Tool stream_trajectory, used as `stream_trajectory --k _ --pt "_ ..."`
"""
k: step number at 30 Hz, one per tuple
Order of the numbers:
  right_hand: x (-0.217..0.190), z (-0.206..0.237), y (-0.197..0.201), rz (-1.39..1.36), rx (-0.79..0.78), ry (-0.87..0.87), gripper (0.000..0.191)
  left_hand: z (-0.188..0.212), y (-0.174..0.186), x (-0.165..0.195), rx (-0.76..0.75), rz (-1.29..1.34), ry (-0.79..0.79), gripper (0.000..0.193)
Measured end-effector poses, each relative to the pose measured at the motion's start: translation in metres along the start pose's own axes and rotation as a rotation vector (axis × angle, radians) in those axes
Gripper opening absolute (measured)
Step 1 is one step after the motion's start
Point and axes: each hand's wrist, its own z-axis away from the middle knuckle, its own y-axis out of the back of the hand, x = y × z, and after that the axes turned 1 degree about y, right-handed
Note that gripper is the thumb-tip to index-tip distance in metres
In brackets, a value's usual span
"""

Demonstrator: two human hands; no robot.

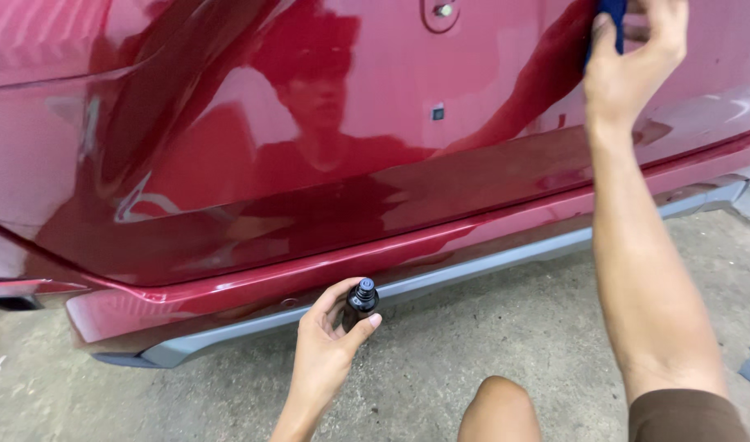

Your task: The person applies a liquid from a small black bottle onto a blue applicator pad and rubs it onto the rear bumper and lower trunk area of a red Toyota Veloz. The person repeatedly re-applies the liquid to the pad and continues spreading it across the painted surface.

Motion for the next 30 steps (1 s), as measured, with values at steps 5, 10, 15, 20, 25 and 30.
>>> stream_trajectory --k 5,10,15,20,25,30 --pt "-0.042 0.04 -0.026 0.095 -0.044 0.0 0.029 -0.014 -0.032 0.004 -0.063 -0.036 0.025 0.053" --pt "-0.061 0.058 -0.029 0.052 -0.255 0.048 0.026 -0.028 -0.073 0.001 -0.163 0.015 -0.066 0.054" --pt "-0.009 0.021 0.016 0.102 -0.061 -0.086 0.03 -0.034 -0.096 0.002 -0.232 -0.022 -0.092 0.051" --pt "-0.004 0.033 0.022 0.17 -0.012 -0.124 0.033 -0.034 -0.107 0.008 -0.252 -0.015 -0.103 0.05" --pt "-0.047 0.056 -0.015 0.194 -0.074 -0.021 0.03 -0.028 -0.108 0.012 -0.26 0.002 -0.118 0.051" --pt "-0.079 0.058 -0.044 0.005 -0.384 0.219 0.027 -0.026 -0.102 0.015 -0.247 0.024 -0.113 0.051"
